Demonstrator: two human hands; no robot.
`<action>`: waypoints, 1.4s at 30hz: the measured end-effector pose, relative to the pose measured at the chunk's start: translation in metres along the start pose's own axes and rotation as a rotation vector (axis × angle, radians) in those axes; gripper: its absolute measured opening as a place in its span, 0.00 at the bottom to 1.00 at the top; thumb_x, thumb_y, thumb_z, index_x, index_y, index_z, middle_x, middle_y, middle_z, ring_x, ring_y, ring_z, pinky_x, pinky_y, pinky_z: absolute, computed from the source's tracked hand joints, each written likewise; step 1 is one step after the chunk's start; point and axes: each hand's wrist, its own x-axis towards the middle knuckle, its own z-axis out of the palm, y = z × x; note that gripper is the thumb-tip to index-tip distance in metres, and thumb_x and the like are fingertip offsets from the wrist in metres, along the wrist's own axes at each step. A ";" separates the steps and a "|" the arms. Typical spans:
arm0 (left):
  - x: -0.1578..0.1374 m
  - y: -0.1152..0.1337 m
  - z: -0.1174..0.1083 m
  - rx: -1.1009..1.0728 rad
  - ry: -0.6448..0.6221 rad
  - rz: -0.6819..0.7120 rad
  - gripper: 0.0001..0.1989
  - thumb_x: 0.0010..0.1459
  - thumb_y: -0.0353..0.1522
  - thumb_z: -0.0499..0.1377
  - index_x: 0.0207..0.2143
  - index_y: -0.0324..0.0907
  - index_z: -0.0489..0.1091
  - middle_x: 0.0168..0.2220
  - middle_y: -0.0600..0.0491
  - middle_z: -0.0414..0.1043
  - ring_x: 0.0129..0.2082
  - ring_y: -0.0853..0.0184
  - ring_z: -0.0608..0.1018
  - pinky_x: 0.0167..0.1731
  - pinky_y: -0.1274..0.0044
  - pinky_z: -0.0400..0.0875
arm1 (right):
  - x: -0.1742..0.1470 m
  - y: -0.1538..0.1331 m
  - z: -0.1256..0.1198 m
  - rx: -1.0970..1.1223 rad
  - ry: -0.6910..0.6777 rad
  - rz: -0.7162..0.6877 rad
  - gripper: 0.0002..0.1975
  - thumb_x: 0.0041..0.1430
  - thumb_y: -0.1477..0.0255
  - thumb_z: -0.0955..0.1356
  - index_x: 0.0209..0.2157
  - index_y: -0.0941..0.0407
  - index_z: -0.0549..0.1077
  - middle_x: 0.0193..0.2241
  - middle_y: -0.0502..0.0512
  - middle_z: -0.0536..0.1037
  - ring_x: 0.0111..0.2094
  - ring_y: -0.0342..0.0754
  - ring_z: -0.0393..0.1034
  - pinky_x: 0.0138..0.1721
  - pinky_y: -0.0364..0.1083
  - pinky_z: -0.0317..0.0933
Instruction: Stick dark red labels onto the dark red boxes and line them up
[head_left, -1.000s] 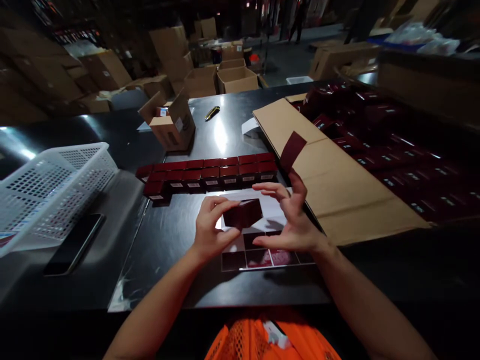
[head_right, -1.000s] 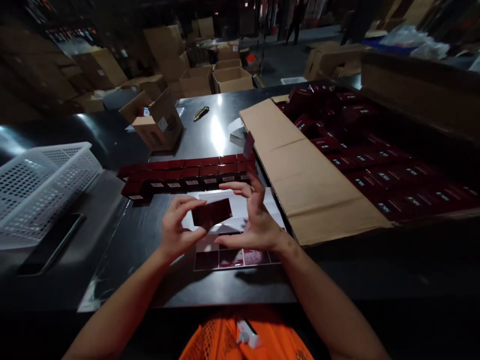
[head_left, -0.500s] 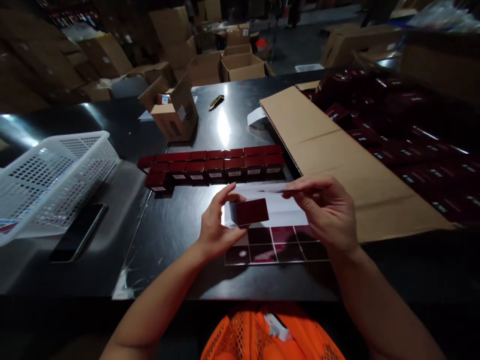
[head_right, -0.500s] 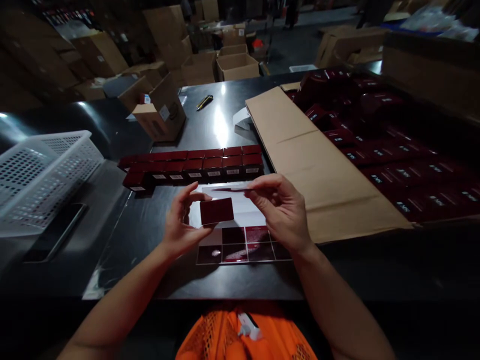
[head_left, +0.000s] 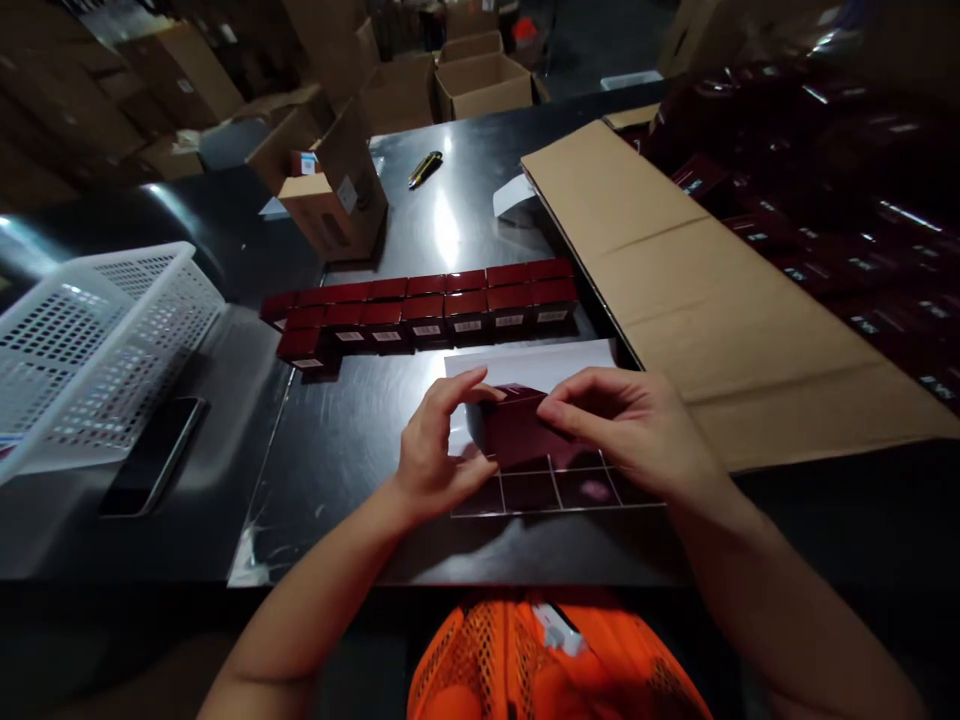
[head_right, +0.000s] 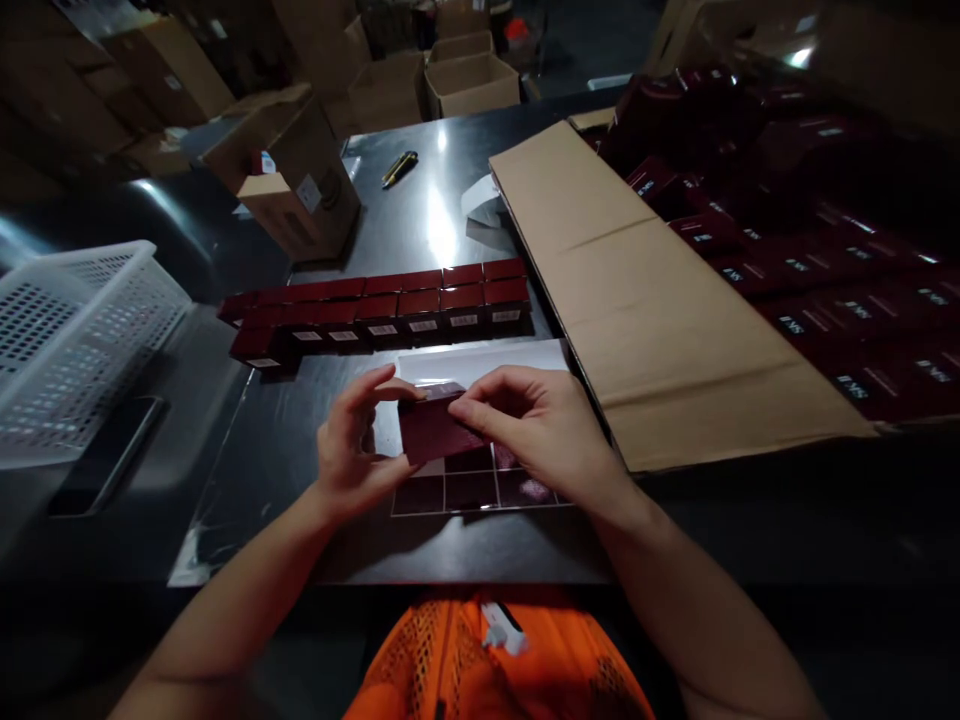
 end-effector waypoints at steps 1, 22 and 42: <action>0.000 0.000 0.000 -0.001 0.001 -0.001 0.41 0.51 0.26 0.66 0.65 0.46 0.54 0.47 0.49 0.74 0.44 0.63 0.77 0.48 0.69 0.73 | 0.000 0.000 0.000 -0.013 0.013 -0.017 0.15 0.51 0.59 0.77 0.29 0.56 0.77 0.21 0.50 0.76 0.19 0.43 0.69 0.16 0.39 0.58; -0.002 0.004 0.003 0.004 0.029 -0.044 0.41 0.49 0.26 0.67 0.64 0.47 0.55 0.46 0.49 0.74 0.44 0.64 0.78 0.48 0.69 0.74 | 0.000 0.000 0.009 -0.087 0.111 -0.076 0.15 0.52 0.59 0.76 0.29 0.57 0.79 0.22 0.52 0.78 0.20 0.44 0.69 0.18 0.41 0.60; -0.001 0.005 0.003 -0.002 0.026 -0.046 0.41 0.50 0.27 0.68 0.64 0.48 0.55 0.45 0.49 0.74 0.43 0.63 0.78 0.47 0.68 0.75 | 0.001 -0.001 0.009 -0.083 0.110 -0.090 0.12 0.53 0.61 0.76 0.29 0.56 0.79 0.24 0.52 0.78 0.20 0.43 0.68 0.18 0.41 0.60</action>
